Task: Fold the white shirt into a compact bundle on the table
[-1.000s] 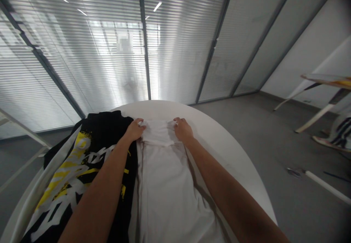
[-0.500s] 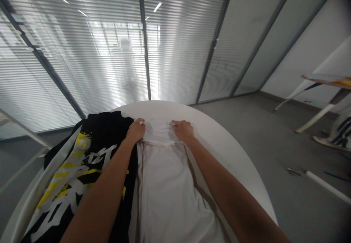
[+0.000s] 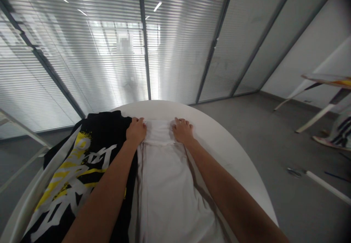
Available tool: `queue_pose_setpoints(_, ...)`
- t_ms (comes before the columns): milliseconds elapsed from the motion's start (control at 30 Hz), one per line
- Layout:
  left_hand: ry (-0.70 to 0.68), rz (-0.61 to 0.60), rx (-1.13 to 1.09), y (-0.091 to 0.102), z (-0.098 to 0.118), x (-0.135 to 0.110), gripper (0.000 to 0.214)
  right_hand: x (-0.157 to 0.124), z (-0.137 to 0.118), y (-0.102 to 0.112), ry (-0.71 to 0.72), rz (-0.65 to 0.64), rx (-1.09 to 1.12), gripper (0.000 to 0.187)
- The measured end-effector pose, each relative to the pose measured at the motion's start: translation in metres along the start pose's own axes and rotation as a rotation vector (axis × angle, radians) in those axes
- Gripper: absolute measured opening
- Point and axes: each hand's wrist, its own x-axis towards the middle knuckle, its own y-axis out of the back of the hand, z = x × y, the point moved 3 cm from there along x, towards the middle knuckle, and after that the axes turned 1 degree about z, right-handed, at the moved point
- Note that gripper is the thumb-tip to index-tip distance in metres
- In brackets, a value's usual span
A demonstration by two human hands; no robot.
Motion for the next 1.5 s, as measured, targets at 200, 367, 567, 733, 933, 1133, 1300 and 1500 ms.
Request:
queue_pose_setpoints(200, -0.324, -0.03, 0.008, -0.005, 0.028, -0.009, 0.051, -0.015, -0.024, -0.004, 0.266, -0.059, 0.003, 0.053)
queue_pose_setpoints(367, -0.309, -0.249, 0.011, -0.028, 0.027, -0.02, 0.06, -0.012, -0.013, -0.018, 0.21, -0.253, 0.029, 0.057)
queue_pose_setpoints(567, -0.144, -0.227, -0.006, -0.03, 0.004, -0.011, 0.067, -0.007, 0.003, -0.017, 0.028, -0.216, -0.004, 0.062)
queue_pose_setpoints(733, -0.056, -0.088, -0.143, -0.03, -0.011, 0.003, 0.057, -0.001, 0.016, -0.01, -0.1, -0.026, -0.092, 0.053)
queue_pose_setpoints(933, 0.012, -0.022, -0.383, -0.026, -0.011, 0.017, 0.045, 0.01, 0.015, -0.011, -0.067, -0.124, 0.052, 0.038)
queue_pose_setpoints(1133, 0.095, 0.054, -0.673, -0.014, -0.012, 0.026, 0.043, 0.017, 0.017, -0.001, -0.149, -0.148, 0.264, 0.026)
queue_pose_setpoints(1300, 0.233, -0.041, -1.307, -0.007, -0.008, 0.023, 0.054, 0.023, 0.023, -0.005, -0.158, -0.111, 0.403, 0.049)
queue_pose_setpoints(1500, 0.248, -0.192, -1.537, 0.014, -0.001, 0.018, 0.065, 0.038, 0.034, -0.013, -0.03, -0.158, 0.556, 0.04)
